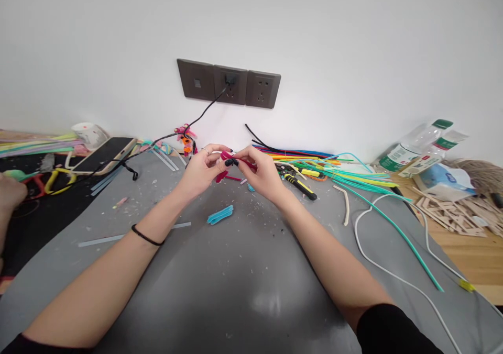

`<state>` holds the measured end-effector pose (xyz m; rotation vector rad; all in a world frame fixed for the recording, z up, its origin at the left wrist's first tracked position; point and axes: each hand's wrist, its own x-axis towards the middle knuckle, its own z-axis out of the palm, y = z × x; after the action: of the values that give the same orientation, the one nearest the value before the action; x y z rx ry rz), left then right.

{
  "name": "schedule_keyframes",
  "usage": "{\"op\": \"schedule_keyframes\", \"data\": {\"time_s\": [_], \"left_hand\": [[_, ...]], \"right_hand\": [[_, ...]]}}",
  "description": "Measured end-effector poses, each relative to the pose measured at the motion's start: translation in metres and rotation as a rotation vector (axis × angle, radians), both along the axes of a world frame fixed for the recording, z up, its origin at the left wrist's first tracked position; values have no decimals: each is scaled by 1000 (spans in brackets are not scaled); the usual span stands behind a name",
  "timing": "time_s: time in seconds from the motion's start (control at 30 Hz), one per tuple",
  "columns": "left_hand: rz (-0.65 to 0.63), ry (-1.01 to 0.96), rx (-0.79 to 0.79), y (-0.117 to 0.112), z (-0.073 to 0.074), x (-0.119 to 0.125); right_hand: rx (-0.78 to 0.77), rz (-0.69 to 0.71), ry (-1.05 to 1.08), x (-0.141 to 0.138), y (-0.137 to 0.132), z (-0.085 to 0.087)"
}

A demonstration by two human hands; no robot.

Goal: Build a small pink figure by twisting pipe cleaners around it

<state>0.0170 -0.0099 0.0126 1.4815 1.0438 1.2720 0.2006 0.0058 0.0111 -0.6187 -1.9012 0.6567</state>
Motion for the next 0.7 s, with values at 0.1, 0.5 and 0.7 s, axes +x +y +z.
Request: {"op": "schedule_keyframes", "data": {"time_s": [0.1, 0.5, 0.7], "left_hand": [[-2, -5, -10, -1, 1, 0], [-70, -108, -95, -1, 0, -1], [-66, -214, -112, -5, 1, 7]], "right_hand": [[60, -23, 4, -1, -3, 1], [232, -80, -113, -2, -6, -2], [245, -94, -175, 0, -6, -2]]}}
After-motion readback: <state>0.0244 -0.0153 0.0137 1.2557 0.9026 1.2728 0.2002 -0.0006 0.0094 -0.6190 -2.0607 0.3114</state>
